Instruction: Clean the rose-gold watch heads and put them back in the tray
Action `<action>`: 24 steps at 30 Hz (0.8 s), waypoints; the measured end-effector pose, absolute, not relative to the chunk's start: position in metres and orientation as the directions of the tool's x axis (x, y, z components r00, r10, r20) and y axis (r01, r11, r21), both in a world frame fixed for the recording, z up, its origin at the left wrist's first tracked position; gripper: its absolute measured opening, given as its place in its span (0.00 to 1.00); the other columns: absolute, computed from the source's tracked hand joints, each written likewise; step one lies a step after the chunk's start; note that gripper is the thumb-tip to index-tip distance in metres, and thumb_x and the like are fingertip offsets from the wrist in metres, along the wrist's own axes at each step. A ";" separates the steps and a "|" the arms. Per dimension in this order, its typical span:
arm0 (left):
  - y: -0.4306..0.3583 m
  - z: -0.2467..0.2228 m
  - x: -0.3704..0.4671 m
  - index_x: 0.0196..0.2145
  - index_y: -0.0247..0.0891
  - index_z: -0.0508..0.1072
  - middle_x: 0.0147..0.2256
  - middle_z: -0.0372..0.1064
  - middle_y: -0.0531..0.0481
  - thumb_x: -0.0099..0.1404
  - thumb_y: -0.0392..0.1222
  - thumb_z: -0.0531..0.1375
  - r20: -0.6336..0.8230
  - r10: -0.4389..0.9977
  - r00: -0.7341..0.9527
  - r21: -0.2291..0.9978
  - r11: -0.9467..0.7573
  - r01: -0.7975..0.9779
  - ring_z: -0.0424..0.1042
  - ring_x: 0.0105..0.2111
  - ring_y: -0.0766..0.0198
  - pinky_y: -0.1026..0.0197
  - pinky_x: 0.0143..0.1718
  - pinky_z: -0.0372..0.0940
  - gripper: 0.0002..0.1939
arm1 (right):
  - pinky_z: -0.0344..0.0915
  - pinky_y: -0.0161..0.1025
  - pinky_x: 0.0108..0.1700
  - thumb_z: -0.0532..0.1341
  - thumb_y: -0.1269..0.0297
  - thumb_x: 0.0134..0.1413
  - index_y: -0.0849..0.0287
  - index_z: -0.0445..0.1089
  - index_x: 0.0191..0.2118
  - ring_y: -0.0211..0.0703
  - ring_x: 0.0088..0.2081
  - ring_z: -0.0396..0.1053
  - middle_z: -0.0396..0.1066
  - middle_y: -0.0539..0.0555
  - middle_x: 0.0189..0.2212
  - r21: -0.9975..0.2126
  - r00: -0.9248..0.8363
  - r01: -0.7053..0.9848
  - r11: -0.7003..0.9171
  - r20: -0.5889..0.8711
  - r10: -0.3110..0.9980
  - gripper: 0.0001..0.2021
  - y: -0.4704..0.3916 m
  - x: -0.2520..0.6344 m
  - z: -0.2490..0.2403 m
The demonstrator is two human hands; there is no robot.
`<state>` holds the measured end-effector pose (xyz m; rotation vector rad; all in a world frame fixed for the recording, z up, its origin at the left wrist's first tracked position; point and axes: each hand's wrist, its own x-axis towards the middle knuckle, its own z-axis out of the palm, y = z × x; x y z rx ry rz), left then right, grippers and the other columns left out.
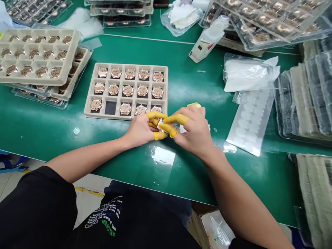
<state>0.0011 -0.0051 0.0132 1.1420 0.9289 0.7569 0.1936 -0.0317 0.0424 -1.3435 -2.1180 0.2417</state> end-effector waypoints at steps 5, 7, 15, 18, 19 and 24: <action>-0.005 0.009 0.001 0.51 0.35 0.78 0.34 0.79 0.51 0.46 0.31 0.74 -0.186 0.890 0.416 0.974 0.223 -0.042 0.79 0.32 0.67 0.64 0.39 0.77 0.31 | 0.53 0.46 0.42 0.63 0.59 0.63 0.53 0.74 0.36 0.47 0.36 0.63 0.70 0.53 0.31 -0.396 -0.277 0.779 0.486 0.477 0.834 0.06 -0.030 0.194 0.033; -0.006 0.009 0.001 0.50 0.34 0.78 0.34 0.79 0.51 0.46 0.30 0.73 -0.189 0.883 0.429 0.974 0.224 -0.032 0.79 0.33 0.67 0.64 0.38 0.77 0.30 | 0.53 0.46 0.41 0.63 0.59 0.63 0.53 0.74 0.36 0.46 0.35 0.62 0.70 0.53 0.30 -0.398 -0.316 0.763 0.509 0.456 0.832 0.06 -0.030 0.195 0.033; -0.008 0.007 0.001 0.51 0.35 0.79 0.36 0.80 0.50 0.48 0.32 0.73 -0.164 0.901 0.401 0.982 0.188 -0.022 0.79 0.33 0.66 0.66 0.38 0.76 0.31 | 0.52 0.45 0.39 0.63 0.57 0.65 0.53 0.74 0.37 0.46 0.34 0.61 0.68 0.53 0.30 -0.378 -0.288 0.773 0.510 0.507 0.812 0.08 -0.031 0.193 0.028; -0.008 0.007 0.001 0.51 0.35 0.79 0.34 0.79 0.51 0.47 0.32 0.73 -0.172 0.892 0.417 0.981 0.196 -0.015 0.79 0.32 0.68 0.67 0.36 0.76 0.30 | 0.51 0.44 0.38 0.63 0.57 0.65 0.55 0.73 0.35 0.45 0.33 0.60 0.68 0.53 0.30 -0.354 -0.264 0.782 0.513 0.556 0.788 0.09 -0.025 0.194 0.024; -0.008 0.008 0.001 0.51 0.35 0.78 0.33 0.79 0.52 0.48 0.32 0.73 -0.179 0.893 0.412 0.979 0.205 -0.018 0.79 0.31 0.68 0.67 0.36 0.76 0.31 | 0.51 0.44 0.37 0.64 0.57 0.65 0.55 0.73 0.34 0.44 0.32 0.60 0.68 0.53 0.29 -0.350 -0.242 0.788 0.506 0.579 0.778 0.10 -0.024 0.195 0.023; -0.008 0.010 0.000 0.51 0.35 0.78 0.37 0.80 0.49 0.48 0.31 0.74 -0.182 0.894 0.409 0.975 0.217 -0.040 0.80 0.34 0.66 0.65 0.38 0.77 0.30 | 0.57 0.43 0.35 0.65 0.61 0.64 0.55 0.74 0.36 0.43 0.32 0.63 0.69 0.53 0.29 -0.417 -0.293 0.670 0.614 0.611 0.735 0.05 -0.025 0.193 0.021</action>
